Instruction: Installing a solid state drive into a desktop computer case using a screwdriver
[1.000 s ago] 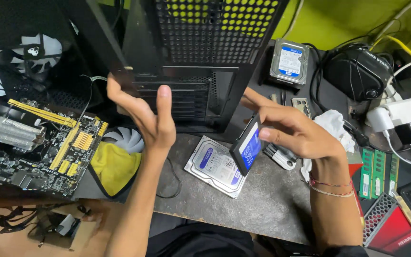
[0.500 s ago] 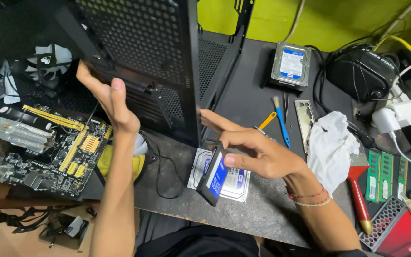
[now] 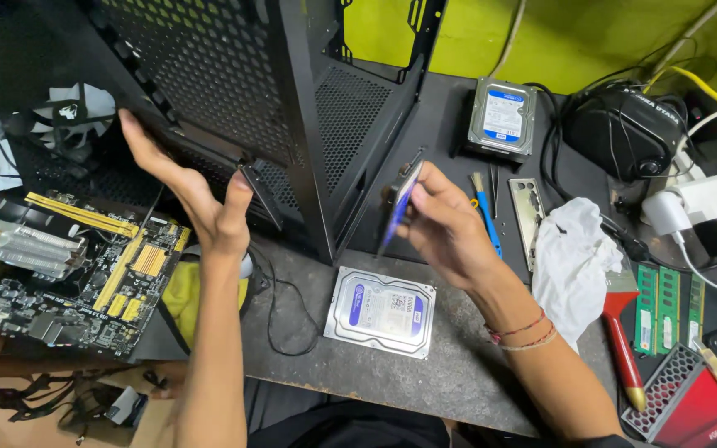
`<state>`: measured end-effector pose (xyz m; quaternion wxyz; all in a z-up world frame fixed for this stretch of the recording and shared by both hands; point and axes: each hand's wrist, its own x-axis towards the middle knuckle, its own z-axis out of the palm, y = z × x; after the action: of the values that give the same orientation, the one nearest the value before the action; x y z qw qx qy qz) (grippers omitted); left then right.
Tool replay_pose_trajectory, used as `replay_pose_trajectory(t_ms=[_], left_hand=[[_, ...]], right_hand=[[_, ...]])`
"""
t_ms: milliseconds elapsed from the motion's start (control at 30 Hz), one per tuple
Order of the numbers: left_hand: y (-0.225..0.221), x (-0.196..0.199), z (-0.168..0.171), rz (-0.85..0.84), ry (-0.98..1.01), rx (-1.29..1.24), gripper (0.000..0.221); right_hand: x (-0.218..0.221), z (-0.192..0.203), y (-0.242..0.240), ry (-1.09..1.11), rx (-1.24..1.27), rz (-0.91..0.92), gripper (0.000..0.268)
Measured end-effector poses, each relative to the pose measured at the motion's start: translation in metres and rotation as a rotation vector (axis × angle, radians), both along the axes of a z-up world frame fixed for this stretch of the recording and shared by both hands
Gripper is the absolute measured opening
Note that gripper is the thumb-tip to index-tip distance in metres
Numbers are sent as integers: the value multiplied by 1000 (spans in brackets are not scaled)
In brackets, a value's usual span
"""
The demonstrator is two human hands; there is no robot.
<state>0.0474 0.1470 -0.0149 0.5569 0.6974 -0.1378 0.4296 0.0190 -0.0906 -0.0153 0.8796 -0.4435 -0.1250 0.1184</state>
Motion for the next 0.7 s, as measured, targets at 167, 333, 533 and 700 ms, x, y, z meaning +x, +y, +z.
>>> replay_pose_trajectory(t_ms=[167,333,533,700], left_hand=[[9,-6,15,-140,-23,6,91],[5,-12,21,-203,9,6,79],[1,-11,16,-201,-2,1,79],[-34,-27,39,429,-352,161,45]], right_hand=[[0,29,-3,150,80,87,36],[6,27,-8,182,188,83,45],[48,25,-3,70,104,-21,31],[101,21,17,89,-159,-250,37]])
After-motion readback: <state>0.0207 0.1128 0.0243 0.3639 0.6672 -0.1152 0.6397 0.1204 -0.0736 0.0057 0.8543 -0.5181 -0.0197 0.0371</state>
